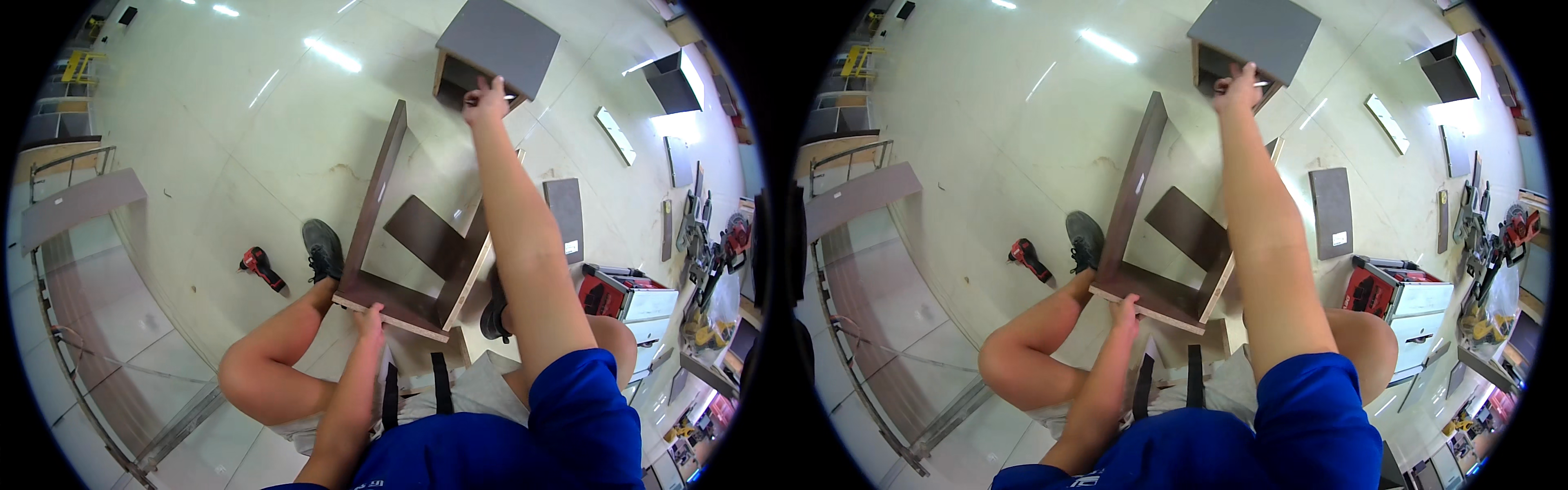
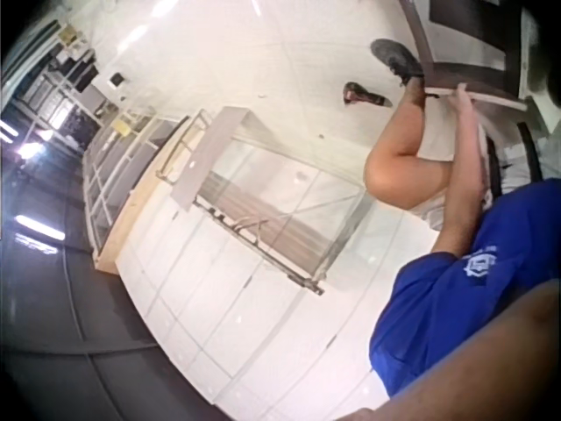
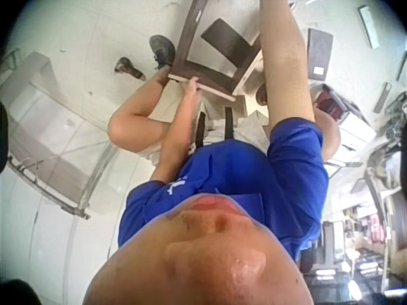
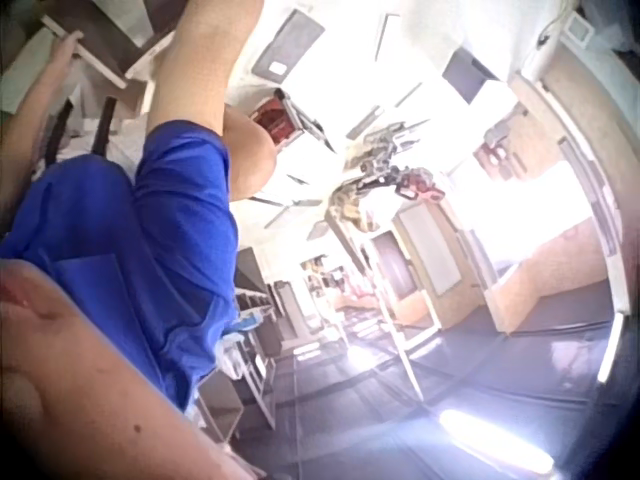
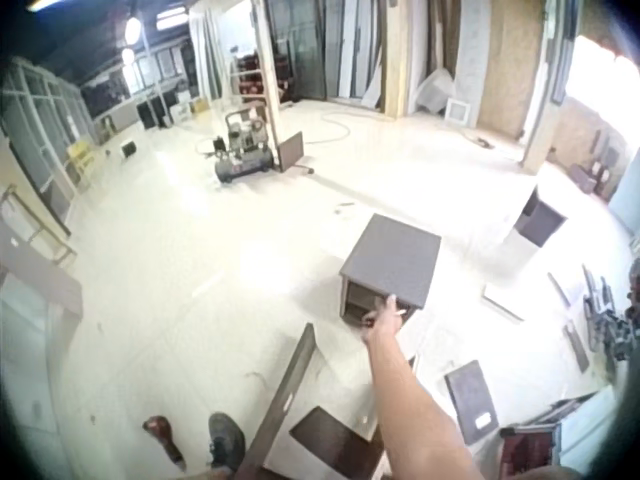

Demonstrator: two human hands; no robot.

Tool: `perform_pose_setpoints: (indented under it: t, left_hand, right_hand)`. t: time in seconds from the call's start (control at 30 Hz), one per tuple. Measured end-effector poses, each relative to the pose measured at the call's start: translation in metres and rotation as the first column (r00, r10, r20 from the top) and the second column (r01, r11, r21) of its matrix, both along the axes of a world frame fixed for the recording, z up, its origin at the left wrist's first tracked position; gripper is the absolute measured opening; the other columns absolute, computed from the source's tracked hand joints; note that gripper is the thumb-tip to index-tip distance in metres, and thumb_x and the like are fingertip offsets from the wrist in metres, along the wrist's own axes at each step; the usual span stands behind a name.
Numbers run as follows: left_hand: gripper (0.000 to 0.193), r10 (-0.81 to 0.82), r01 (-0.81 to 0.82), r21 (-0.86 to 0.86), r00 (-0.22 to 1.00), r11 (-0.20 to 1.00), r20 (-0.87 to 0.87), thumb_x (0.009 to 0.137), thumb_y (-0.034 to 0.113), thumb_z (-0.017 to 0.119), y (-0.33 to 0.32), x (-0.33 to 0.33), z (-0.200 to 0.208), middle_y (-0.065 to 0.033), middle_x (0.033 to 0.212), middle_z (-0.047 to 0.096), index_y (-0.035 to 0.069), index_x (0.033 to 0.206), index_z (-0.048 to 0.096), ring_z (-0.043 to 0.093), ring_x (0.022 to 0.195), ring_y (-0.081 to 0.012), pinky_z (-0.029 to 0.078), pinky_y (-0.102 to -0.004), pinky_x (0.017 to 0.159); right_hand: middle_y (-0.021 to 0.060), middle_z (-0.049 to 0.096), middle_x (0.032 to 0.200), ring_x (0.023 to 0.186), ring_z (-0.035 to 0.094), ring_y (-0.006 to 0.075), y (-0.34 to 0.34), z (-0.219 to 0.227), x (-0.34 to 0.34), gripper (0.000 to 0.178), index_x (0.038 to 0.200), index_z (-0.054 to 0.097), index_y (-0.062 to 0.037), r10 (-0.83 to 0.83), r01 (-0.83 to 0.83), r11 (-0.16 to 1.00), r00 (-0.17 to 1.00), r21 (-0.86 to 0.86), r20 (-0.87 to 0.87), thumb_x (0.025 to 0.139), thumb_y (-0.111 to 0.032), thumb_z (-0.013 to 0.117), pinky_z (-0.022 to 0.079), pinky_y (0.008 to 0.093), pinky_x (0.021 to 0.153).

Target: The person sits on the floor and uses a table saw to cut a brown wooden panel. They then assemble the cut pieces into a small cabinet structure by fitting panels together and inserting a shelf.

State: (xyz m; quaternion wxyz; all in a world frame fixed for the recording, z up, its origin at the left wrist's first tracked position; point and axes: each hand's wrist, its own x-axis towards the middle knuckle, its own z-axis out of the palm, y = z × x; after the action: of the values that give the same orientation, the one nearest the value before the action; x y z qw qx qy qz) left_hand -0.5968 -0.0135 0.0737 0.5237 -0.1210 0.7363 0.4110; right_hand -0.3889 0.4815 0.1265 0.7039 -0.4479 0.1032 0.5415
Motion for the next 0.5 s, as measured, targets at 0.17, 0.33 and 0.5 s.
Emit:
perform_pose_setpoints:
  t: [0.17,0.33,0.5]
  left_hand:
    - [0.041,-0.006,0.007,0.024,0.999,1.0,-0.036,0.076,0.003,0.066,0.003,0.004,0.024,-0.0091,0.107,0.061,0.001,0.116,0.056,0.063,0.088,-0.0229,0.055,-0.0383,0.064]
    - [0.042,-0.216,0.218,0.003,0.965,0.976,-0.149,0.078,0.004,0.066,0.014,0.004,0.034,-0.0128,0.103,0.059,-0.001,0.115,0.05,0.061,0.083,-0.0226,0.053,-0.0377,0.063]
    - [0.026,-0.329,0.364,0.139,0.918,0.921,-0.223,0.077,0.002,0.064,0.023,0.006,0.031,-0.0079,0.092,0.063,-0.004,0.102,0.06,0.06,0.082,-0.0201,0.049,-0.0356,0.069]
  right_hand:
    - [0.022,0.071,0.093,0.085,0.067,0.0357,-0.084,-0.029,0.125,0.06,0.1,0.067,0.0039,0.669,-0.086,0.739,-0.018,-0.668,0.743,0.078,-0.053,0.069,0.052,0.0437,0.082]
    - [0.0231,0.07,0.096,0.097,0.069,0.0353,-0.205,-0.046,0.178,0.073,0.094,0.071,0.0062,0.937,-0.045,0.301,-0.171,-0.952,0.304,0.071,-0.063,0.07,0.053,0.0425,0.084]
    - [0.0138,0.066,0.074,0.053,0.059,0.0198,-0.281,-0.057,0.188,0.046,0.082,0.068,0.0047,0.973,-0.242,0.221,0.115,-0.945,0.198,0.073,-0.04,0.077,0.047,0.0346,0.048]
